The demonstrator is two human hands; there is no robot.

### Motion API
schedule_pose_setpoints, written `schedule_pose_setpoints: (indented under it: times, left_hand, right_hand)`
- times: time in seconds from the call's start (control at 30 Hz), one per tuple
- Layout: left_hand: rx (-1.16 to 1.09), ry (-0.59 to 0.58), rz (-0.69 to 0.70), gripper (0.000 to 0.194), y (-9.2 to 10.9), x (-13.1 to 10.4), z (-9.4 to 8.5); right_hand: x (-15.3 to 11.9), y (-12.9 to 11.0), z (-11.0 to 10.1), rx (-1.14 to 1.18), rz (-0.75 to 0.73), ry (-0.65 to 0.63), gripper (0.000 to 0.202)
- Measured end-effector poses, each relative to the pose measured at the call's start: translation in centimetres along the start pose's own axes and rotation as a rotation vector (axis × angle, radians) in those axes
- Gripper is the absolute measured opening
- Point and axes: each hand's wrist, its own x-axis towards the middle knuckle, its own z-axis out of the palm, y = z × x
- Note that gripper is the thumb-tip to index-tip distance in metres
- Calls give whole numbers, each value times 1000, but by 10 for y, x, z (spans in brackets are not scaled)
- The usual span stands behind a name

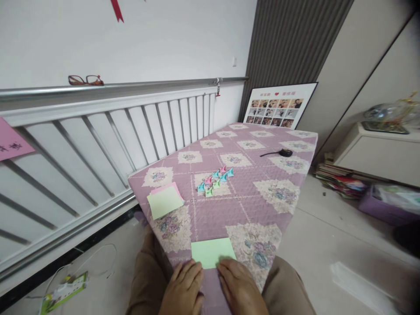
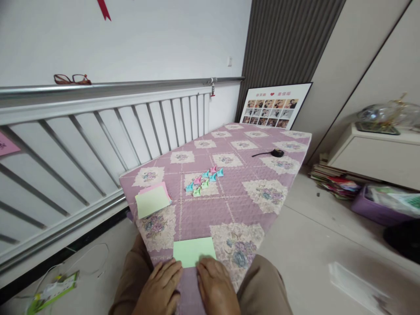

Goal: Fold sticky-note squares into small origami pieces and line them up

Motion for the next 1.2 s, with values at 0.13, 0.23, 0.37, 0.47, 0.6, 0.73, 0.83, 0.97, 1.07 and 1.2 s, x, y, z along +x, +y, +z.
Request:
schedule_pose_setpoints:
  times: [0.13,0.23,0.37,0.47,0.6,0.73,0.83,0.97,1.07,1.2]
  left_hand:
    - [-39,-35,-106,43,-10,-1,-14]
    - [-99,-133,-218,38,-9,10,-22]
    - [-167,-196,-332,21,-5,29,-28]
    - [-128,-224,-312,8,-4,39,-29]
    - [22,-326,-201,12,-4,47,-28]
    - [109,-383,-127,11,-3,52,-30]
    - [115,-392,-111,11,-2,53,-32]
    - [91,-392,-111,11,-5,52,-32]
    - [73,-375,-125,11,-7,51,-31]
    - [41,-345,-128,10,-5,49,-41]
  right_hand:
    - [-13,30,-20,-141,12,-13,29]
    - [-13,42,-30,-188,100,23,24]
    - [2,26,-27,-122,180,80,17]
    - [16,-1,-12,18,120,5,9]
    - [25,-24,7,95,178,-36,19]
    - [23,-24,14,72,193,-45,19]
    - [22,-20,14,18,167,-61,15]
    - [23,-19,17,-51,138,-78,10]
    - [23,-20,18,-107,112,-82,9]
    - [21,-21,16,-175,75,-112,10]
